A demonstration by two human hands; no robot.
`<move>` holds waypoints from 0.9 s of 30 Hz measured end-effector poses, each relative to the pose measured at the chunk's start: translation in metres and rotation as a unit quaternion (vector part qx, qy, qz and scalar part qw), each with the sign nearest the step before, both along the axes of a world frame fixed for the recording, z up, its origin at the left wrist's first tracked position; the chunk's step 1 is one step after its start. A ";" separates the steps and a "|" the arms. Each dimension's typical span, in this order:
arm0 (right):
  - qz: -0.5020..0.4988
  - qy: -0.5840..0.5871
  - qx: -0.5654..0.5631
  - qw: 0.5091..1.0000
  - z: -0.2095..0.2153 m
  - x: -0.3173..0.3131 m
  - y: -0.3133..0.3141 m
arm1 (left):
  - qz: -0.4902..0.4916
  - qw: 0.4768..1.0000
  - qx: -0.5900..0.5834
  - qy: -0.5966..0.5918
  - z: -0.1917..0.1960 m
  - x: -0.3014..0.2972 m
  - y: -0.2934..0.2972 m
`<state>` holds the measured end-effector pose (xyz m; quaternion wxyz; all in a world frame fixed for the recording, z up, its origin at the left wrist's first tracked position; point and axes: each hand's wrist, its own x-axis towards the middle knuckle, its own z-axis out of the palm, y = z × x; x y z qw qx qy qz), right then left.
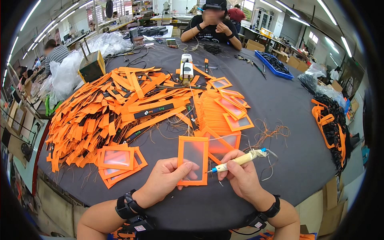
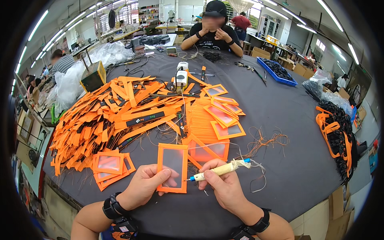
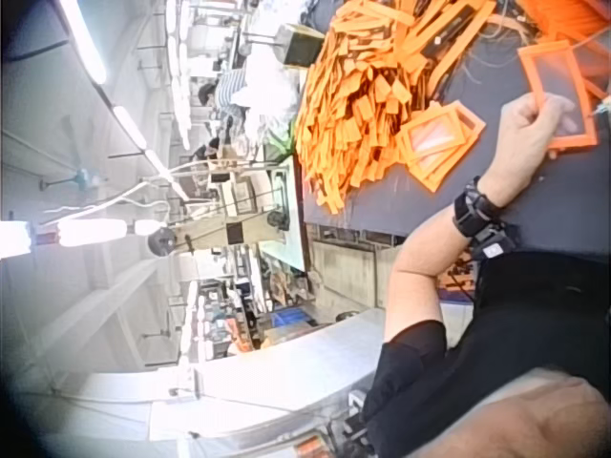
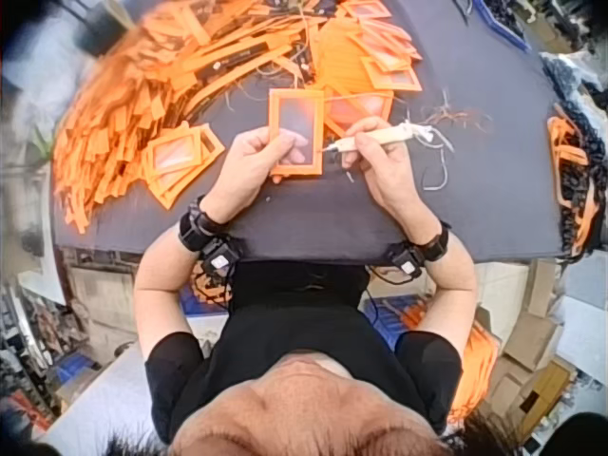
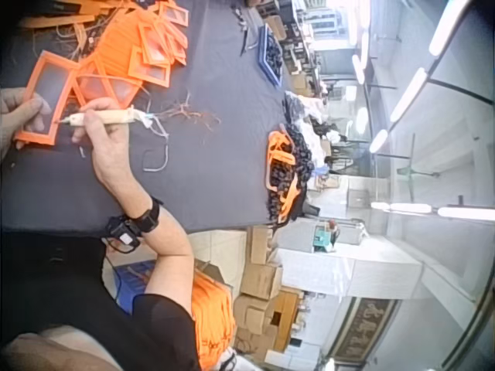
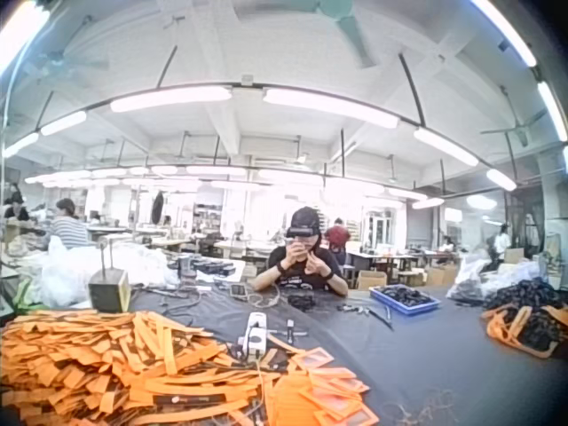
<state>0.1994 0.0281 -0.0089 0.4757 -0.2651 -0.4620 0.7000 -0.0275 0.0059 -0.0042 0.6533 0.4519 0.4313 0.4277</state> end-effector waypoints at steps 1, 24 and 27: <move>0.002 0.001 -0.001 1.000 0.000 0.000 0.000 | 0.000 1.000 0.000 0.001 0.000 0.000 0.000; -0.107 -0.213 0.265 0.934 0.015 0.007 -0.003 | -0.133 0.988 -0.005 0.080 -0.001 0.008 -0.005; -0.098 -0.220 0.261 0.935 0.016 0.005 -0.004 | -0.136 0.987 -0.003 0.084 -0.003 0.008 -0.005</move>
